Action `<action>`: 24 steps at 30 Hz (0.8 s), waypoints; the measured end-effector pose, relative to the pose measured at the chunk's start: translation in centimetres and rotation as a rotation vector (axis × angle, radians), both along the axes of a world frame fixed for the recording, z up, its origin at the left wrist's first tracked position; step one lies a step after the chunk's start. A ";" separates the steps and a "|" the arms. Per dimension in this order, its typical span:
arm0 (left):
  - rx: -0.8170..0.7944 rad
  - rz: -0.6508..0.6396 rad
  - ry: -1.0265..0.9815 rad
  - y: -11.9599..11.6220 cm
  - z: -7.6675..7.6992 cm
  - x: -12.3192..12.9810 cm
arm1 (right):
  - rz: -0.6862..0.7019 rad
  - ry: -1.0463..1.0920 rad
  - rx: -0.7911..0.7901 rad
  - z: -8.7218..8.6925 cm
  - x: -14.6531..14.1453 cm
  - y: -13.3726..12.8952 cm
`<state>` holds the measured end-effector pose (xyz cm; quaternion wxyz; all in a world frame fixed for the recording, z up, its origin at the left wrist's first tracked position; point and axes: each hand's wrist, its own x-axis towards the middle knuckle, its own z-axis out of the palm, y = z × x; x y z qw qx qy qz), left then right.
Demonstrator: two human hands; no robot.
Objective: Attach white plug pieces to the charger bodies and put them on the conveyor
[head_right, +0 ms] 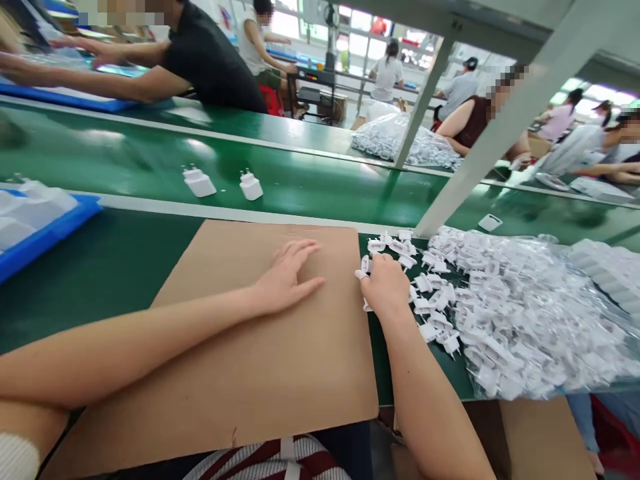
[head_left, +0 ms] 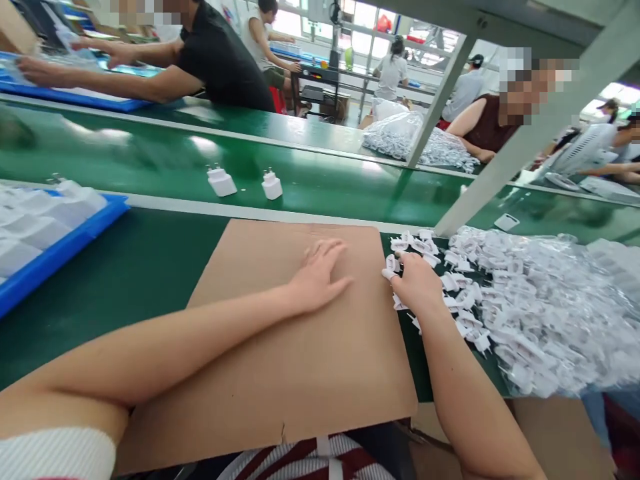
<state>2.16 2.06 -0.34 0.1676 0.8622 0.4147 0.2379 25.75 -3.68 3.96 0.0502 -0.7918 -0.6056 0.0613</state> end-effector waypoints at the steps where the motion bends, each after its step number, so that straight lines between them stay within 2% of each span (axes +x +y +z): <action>1: -0.005 -0.067 0.001 -1.5 -0.2 0.2 | 0.008 0.007 0.018 0.1 -0.2 -0.1; 4: -0.015 -0.177 0.028 -2.9 -0.6 0.1 | 0.062 0.027 0.109 0.7 -1.0 -0.7; 7: -0.051 -0.180 0.056 -1.8 -0.7 0.0 | 0.112 0.025 0.149 1.4 -1.7 -2.2; 10: -0.044 -0.209 0.067 -1.1 -0.7 -0.2 | 0.196 0.038 0.193 1.3 -1.3 -5.2; 12: -0.034 -0.239 0.072 -1.1 -0.6 -0.6 | 0.186 0.014 0.249 0.3 0.0 -8.0; 16: -0.034 -0.280 0.076 -1.1 -0.7 -0.9 | -0.145 -0.144 0.213 -2.7 3.4 -12.7; 18: -0.030 -0.294 0.075 -0.9 -0.7 -0.8 | -0.232 -0.141 0.180 -4.0 4.6 -13.8; 20: -0.030 -0.301 0.075 -0.8 -0.8 -0.8 | -0.229 -0.118 0.177 -4.8 4.9 -13.9; 24: -0.040 -0.312 0.079 -0.6 -0.8 -1.1 | -0.112 -0.066 0.232 -5.3 3.9 -12.8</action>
